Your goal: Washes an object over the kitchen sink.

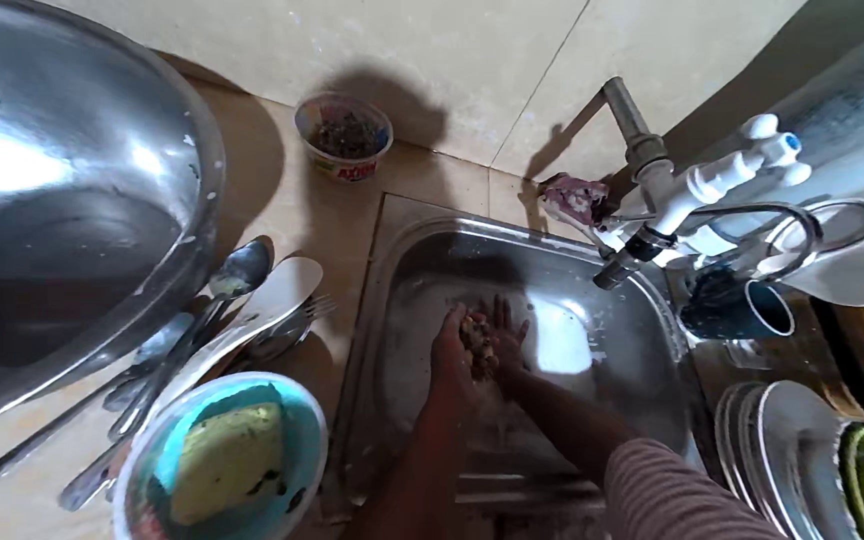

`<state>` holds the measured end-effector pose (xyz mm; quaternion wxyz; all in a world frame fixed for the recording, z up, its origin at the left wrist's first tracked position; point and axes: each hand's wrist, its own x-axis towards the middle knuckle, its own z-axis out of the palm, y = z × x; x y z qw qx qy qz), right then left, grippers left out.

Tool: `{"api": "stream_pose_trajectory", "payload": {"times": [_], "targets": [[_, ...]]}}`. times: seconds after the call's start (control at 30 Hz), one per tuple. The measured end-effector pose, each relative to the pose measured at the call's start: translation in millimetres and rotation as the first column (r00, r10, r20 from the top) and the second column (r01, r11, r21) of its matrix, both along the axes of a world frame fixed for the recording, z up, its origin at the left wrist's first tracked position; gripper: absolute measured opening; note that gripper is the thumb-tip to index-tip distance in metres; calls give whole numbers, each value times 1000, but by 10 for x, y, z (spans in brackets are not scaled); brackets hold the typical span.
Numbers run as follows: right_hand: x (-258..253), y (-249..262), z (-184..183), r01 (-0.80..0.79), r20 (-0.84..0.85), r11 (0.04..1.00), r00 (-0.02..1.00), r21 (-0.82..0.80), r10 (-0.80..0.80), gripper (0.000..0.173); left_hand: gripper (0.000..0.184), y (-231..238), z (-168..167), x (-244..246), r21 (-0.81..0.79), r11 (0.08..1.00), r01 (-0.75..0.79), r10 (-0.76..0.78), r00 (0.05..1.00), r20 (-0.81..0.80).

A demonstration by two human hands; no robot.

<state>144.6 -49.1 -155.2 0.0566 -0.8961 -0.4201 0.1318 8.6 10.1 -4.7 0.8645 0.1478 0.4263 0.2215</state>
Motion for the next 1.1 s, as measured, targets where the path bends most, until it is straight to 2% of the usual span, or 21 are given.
{"api": "stream_pose_trajectory", "payload": {"times": [0.3,0.43,0.53,0.6,0.7,0.8,0.97,1.1], "targets": [[-31,16,25,43,6,999,999,27,-43,60,40,3,15,6,-10,1000,16,-16,1000,17],[29,1,128,31,-91,999,995,-7,-31,59,40,7,54,6,-6,1000,6,-6,1000,12],[5,51,51,54,-9,997,999,52,-54,56,42,27,59,9,0,1000,-7,7,1000,8],[-26,53,53,66,24,998,998,13,-66,56,41,-14,38,2,-13,1000,13,-13,1000,7],[-5,82,143,46,-53,995,997,-86,-51,59,41,1,43,-8,-9,1000,13,-13,1000,3],[6,76,56,35,-5,999,999,-31,-35,59,41,42,39,0,5,1000,-4,4,1000,14],[-3,62,86,19,-29,998,999,-53,-20,61,41,7,48,-14,-6,1000,5,-5,1000,1],[63,66,45,-6,14,1000,1000,24,5,57,42,21,10,7,10,1000,20,-20,1000,5]]}}
